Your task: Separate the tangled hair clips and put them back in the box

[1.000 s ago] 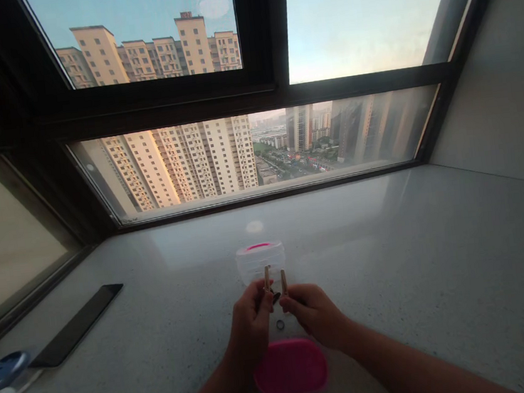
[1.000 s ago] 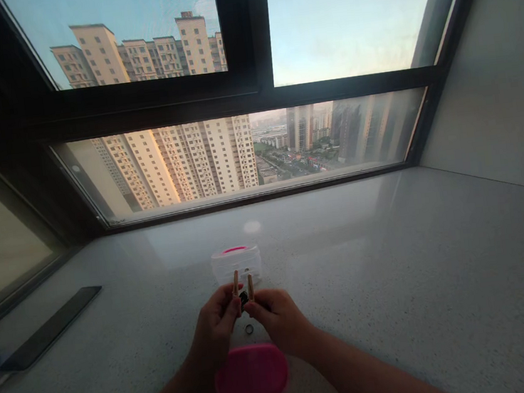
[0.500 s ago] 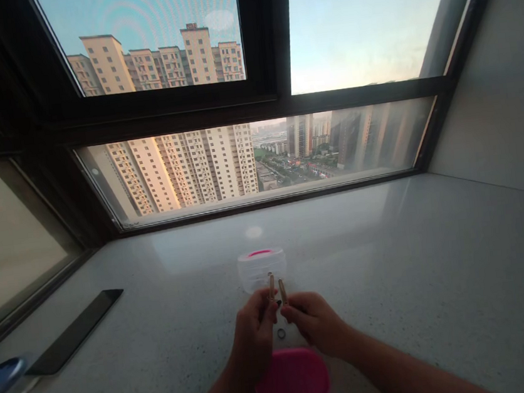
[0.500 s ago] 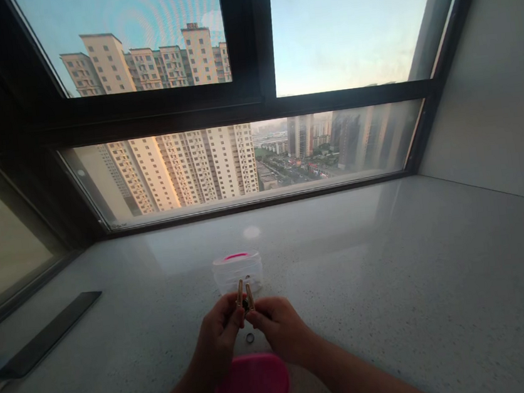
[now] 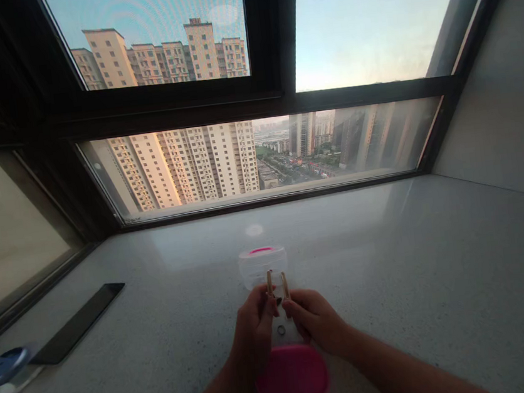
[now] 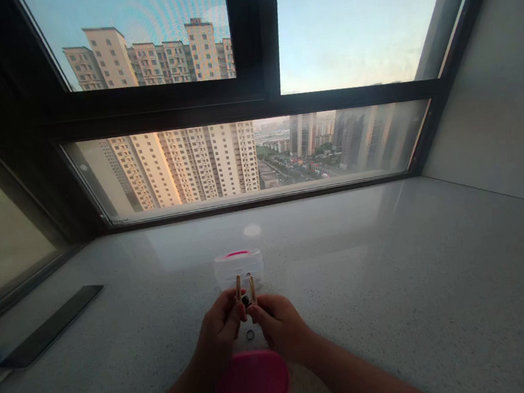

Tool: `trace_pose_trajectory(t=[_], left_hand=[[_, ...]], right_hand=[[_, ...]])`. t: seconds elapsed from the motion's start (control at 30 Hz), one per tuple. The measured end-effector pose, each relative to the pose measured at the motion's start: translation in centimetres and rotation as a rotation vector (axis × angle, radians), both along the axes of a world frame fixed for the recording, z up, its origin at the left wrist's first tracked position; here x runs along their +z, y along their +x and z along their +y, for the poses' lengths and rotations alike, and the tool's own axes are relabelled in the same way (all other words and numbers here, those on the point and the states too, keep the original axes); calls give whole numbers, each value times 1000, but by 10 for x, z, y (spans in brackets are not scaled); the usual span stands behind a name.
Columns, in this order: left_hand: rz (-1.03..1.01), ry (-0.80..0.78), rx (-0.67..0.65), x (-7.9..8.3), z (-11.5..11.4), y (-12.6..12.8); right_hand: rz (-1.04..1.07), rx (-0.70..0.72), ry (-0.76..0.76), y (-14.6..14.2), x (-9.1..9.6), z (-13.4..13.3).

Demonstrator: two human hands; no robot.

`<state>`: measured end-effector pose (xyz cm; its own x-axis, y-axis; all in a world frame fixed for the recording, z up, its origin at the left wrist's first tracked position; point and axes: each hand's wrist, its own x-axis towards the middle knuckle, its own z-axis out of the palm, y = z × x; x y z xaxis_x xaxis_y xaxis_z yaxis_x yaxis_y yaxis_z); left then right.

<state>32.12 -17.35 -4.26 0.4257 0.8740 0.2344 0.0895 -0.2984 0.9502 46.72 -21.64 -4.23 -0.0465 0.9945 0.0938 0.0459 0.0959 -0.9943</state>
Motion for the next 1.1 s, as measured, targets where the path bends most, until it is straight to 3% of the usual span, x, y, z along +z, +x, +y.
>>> trace_pose_trajectory(t=[0.5,1.1], left_hand=[[-58,-42,62,-1,1,1],[-66,-62,25,-1,2,1]], right_hand=[[17,11,26,3,-4,3],[-69,15,63,3,-3,1]])
